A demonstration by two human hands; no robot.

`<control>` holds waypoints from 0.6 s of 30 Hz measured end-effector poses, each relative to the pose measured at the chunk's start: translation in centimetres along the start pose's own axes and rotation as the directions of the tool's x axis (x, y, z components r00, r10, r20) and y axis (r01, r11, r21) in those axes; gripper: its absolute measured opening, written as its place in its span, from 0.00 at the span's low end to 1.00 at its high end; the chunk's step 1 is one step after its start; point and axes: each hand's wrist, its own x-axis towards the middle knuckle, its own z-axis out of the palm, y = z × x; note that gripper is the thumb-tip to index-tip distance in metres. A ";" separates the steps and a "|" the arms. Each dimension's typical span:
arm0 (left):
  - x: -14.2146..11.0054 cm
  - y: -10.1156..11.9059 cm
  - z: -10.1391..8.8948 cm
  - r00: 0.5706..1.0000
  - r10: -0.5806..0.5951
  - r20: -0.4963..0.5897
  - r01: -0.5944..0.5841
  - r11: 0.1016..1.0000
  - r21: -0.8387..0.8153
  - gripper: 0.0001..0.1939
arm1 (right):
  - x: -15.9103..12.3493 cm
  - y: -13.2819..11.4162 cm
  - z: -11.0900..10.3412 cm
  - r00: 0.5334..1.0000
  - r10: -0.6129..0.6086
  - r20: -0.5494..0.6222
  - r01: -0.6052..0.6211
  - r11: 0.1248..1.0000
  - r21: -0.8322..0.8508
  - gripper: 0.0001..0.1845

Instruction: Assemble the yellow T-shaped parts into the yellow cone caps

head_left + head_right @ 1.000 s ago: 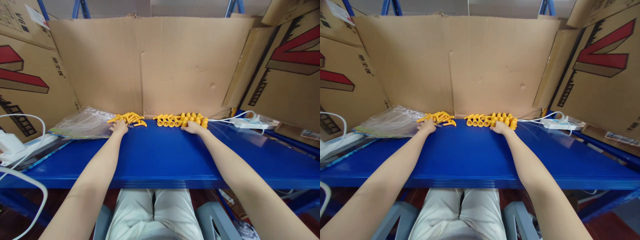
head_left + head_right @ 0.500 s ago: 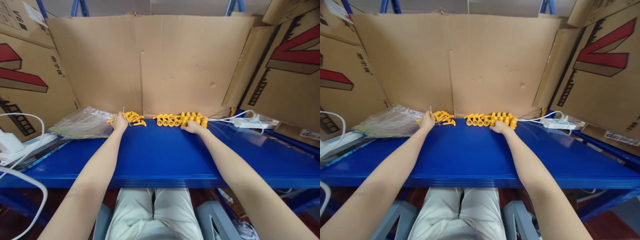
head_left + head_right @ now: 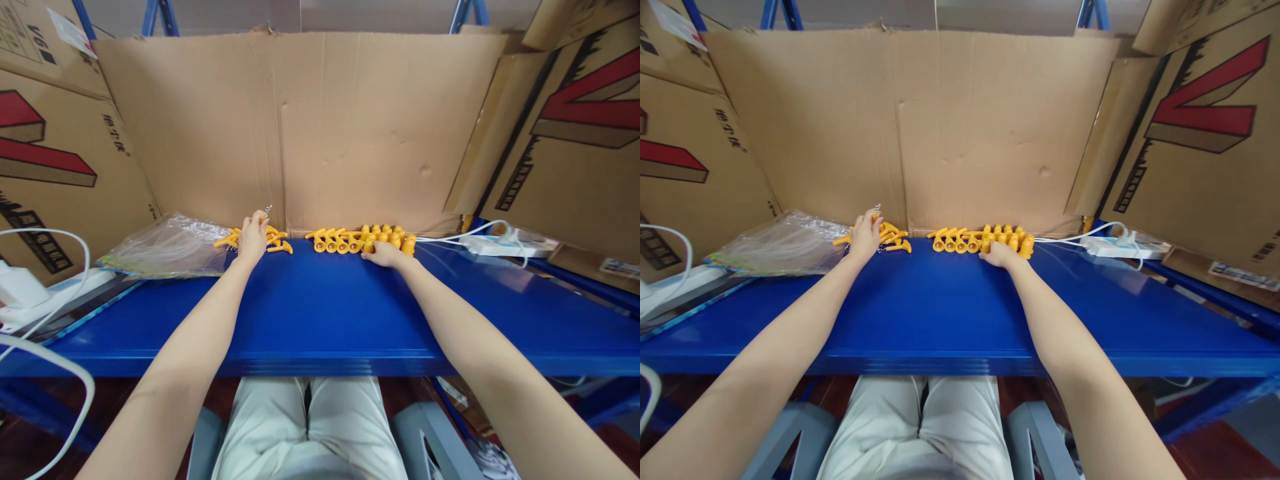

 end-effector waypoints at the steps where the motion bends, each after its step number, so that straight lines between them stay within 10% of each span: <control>1: 0.0 0.1 0.0 1.000 -0.005 0.008 0.005 1.000 0.017 0.18 | 0.0 0.0 0.0 1.000 0.002 -0.001 -0.002 1.000 -0.003 0.24; 18: -0.4 0.9 -0.4 0.891 -0.183 0.415 0.200 0.980 0.004 0.20 | -0.3 -0.2 -0.2 1.000 0.002 -0.015 -0.001 1.000 0.011 0.20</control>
